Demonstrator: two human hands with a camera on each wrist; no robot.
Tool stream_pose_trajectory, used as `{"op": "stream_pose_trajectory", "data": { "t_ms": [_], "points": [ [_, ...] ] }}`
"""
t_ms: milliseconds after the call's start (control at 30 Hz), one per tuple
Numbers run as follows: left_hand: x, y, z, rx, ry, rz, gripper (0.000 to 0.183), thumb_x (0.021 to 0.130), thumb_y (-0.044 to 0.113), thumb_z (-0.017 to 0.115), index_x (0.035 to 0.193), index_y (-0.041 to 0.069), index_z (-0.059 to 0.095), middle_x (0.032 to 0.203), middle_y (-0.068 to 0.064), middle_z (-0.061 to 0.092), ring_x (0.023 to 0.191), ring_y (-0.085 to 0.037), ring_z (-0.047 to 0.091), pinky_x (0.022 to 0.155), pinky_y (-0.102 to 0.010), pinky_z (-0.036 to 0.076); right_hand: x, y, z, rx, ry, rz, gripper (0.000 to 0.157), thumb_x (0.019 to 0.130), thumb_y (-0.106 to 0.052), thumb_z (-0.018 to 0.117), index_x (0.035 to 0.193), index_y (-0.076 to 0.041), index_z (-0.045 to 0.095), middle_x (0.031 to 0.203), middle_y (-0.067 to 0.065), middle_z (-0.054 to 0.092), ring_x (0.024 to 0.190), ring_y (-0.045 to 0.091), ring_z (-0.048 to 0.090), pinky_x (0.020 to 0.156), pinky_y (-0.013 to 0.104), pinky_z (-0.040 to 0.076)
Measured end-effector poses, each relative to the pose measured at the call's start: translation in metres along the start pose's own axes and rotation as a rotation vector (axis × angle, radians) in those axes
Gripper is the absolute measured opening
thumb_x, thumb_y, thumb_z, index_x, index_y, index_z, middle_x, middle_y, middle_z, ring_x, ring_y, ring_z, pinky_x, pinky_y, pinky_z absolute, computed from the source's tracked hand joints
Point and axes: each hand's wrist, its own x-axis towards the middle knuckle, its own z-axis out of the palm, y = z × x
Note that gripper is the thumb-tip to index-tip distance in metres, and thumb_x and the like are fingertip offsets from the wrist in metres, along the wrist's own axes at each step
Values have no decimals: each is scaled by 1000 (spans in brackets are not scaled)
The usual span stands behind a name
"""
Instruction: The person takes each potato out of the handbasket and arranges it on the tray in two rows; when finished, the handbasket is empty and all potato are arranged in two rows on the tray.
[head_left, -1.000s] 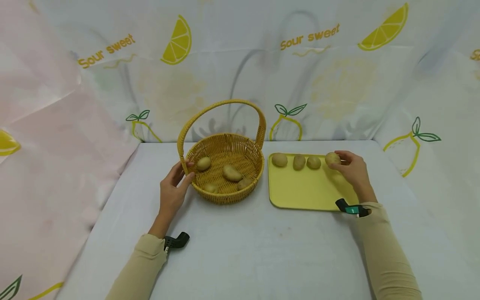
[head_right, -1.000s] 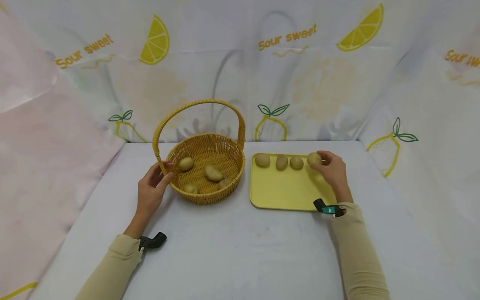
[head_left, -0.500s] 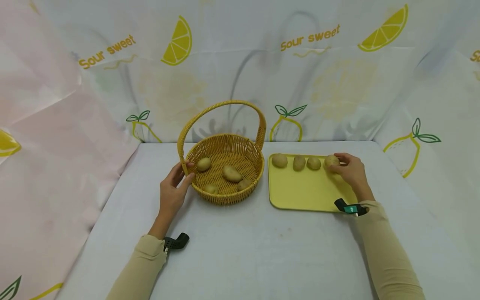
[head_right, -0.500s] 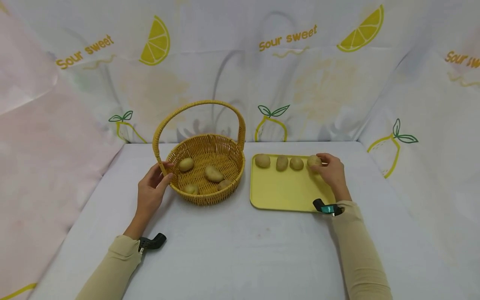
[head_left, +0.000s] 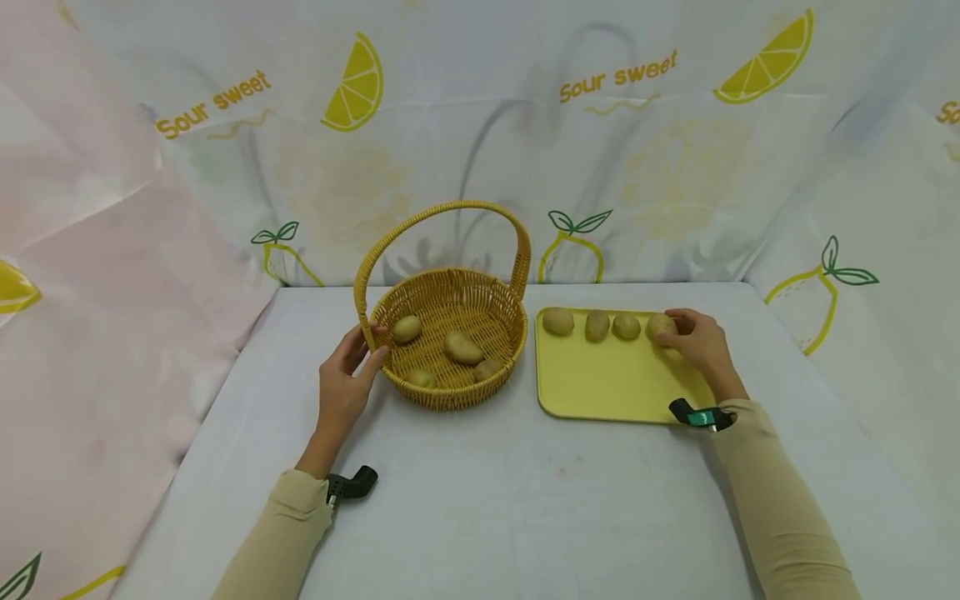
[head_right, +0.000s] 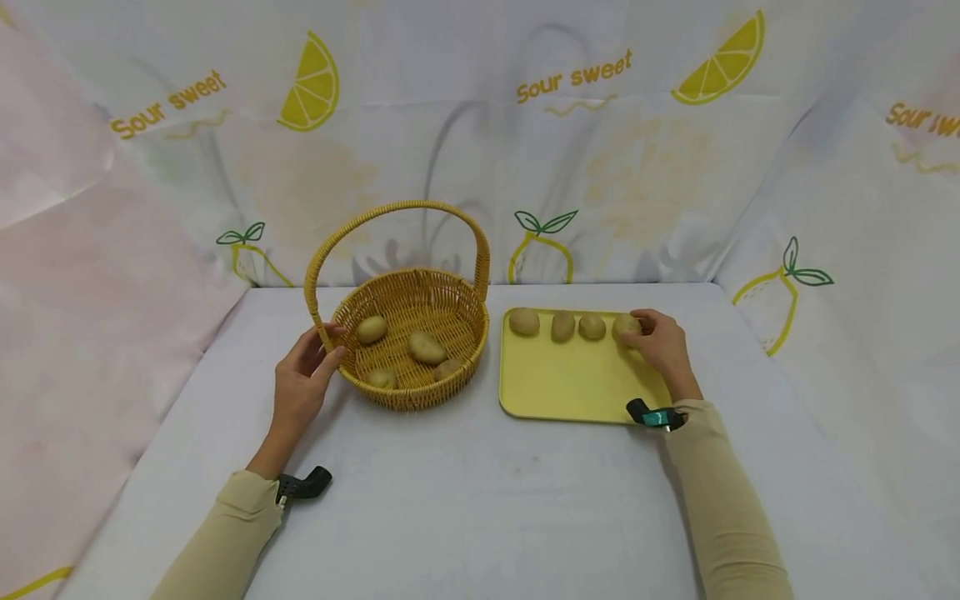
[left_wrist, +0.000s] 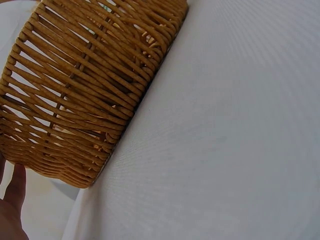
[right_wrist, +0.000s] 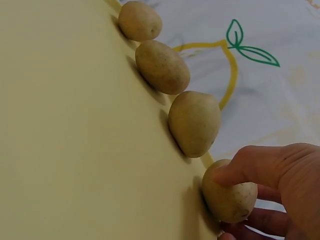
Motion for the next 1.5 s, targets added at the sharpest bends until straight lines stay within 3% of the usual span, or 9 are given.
{"op": "stream_pose_trajectory", "data": {
  "t_ms": [267, 667, 867, 967, 1100, 1267, 1500],
  "points": [
    [0, 1, 0, 9, 0, 7, 38, 97, -13, 65, 133, -18, 56, 123, -36, 63, 130, -49, 52, 112, -40, 41, 2, -2, -2, -20, -52, -34, 57, 96, -13, 74, 142, 13, 51, 135, 39, 56, 120, 53, 57, 97, 57, 47],
    [1, 0, 2, 12, -5, 18, 38, 97, -13, 65, 133, -19, 55, 123, -38, 62, 130, -52, 52, 112, -38, 41, 0, -14, -8, -52, -40, -42, 55, 97, -12, 73, 141, 13, 51, 136, 38, 55, 122, 53, 56, 98, 59, 48],
    [2, 1, 1, 15, 1, 11, 39, 97, -13, 66, 134, -18, 55, 122, -39, 62, 130, -53, 51, 112, -39, 42, -3, -39, -9, -16, 110, -140, 42, 97, -10, 73, 133, 10, 60, 131, 33, 61, 121, 50, 58, 99, 61, 46],
    [2, 0, 2, 7, 1, 4, 39, 97, -13, 65, 134, -18, 55, 123, -39, 62, 130, -53, 50, 112, -38, 41, -6, -59, -5, 35, 143, -187, 35, 97, -9, 73, 128, 7, 65, 127, 28, 65, 118, 45, 61, 96, 50, 51],
    [3, -1, 3, -3, 0, -3, 39, 97, -12, 65, 134, -18, 55, 124, -38, 62, 132, -52, 50, 113, -38, 40, -9, -85, 5, 104, 115, -244, 30, 98, -10, 73, 125, 4, 69, 123, 22, 68, 115, 38, 64, 91, 34, 53],
    [3, 0, 3, -5, -5, -6, 39, 97, -12, 66, 134, -14, 57, 124, -37, 62, 133, -51, 49, 113, -38, 40, -8, -107, 22, 172, 55, -322, 26, 98, -9, 74, 122, 2, 71, 119, 20, 70, 111, 35, 67, 86, 26, 53],
    [0, 8, 3, 34, -1, -49, 41, 99, -10, 64, 138, -16, 54, 132, -33, 61, 139, -46, 46, 113, -41, 40, -5, -131, 46, 226, -35, -358, 26, 97, -7, 74, 121, 4, 70, 118, 20, 71, 109, 33, 68, 90, 44, 56]
  ]
}}
